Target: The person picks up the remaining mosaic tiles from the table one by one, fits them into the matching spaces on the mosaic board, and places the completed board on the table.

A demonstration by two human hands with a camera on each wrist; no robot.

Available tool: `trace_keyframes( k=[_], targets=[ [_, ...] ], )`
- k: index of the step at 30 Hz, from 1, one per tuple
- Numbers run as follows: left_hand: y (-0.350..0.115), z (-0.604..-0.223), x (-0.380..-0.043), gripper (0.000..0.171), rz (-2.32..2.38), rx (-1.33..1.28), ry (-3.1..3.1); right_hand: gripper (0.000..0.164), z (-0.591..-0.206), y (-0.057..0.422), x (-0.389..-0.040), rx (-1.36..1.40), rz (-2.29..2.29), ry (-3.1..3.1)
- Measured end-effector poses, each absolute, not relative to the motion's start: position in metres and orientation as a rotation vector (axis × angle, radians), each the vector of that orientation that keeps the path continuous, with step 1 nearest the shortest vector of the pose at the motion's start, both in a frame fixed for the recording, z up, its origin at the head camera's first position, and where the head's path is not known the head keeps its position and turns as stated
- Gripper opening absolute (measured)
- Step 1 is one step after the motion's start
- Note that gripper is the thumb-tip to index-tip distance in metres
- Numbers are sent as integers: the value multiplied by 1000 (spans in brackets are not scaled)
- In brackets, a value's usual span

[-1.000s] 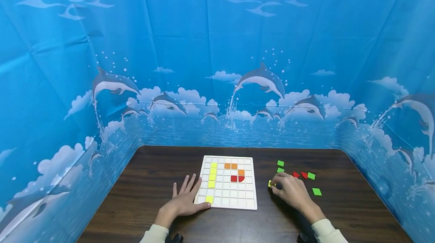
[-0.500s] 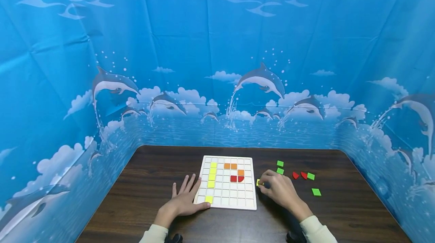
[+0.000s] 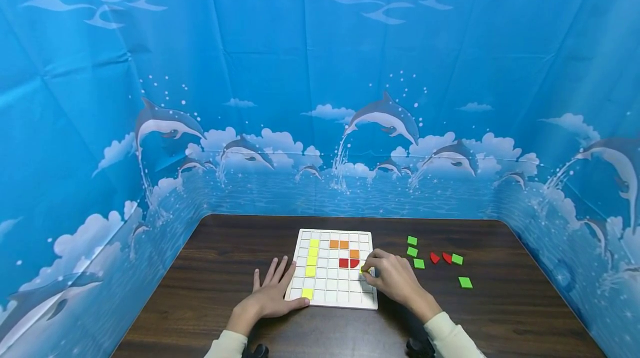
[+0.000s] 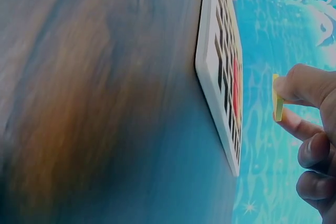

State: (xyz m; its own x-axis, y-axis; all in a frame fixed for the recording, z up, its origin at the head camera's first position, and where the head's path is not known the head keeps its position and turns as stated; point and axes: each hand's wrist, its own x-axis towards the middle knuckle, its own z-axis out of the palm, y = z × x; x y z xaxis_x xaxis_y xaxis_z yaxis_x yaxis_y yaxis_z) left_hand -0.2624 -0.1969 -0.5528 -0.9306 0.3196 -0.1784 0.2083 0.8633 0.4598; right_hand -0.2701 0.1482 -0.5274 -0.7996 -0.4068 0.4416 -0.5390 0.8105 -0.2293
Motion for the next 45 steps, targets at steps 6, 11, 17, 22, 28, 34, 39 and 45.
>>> trace_keyframes(
  k=[6, 11, 17, 22, 28, 34, 39, 45],
  targets=[
    [-196, -546, -260, 114, 664, 389, 2777, 4, -523, 137, -272, 758, 487, -2624],
    [-195, -541, -257, 115, 665, 378, 2768, 4, -522, 126, -272, 776, 495, -2651],
    [-193, -538, -256, 112, 624, 355, 2762, 3, -524, 113, -272, 808, 500, -2634],
    [-193, -538, -259, 109, 568, 340, 2782, 3, -525, 104, -274, 833, 513, -2624],
    [-194, -541, -261, 112, 616, 358, 2786, 4, -523, 92, -276, 858, 512, -2649],
    [-195, -545, -260, 115, 651, 383, 2791, 8, -520, 79, -276, 911, 533, -2658],
    [-194, -542, -258, 113, 643, 380, 2785, 8, -520, 69, -277, 953, 511, -2637],
    [-194, -545, -258, 111, 650, 388, 2799, 6, -520, 59, -277, 985, 505, -2632]
  ],
)
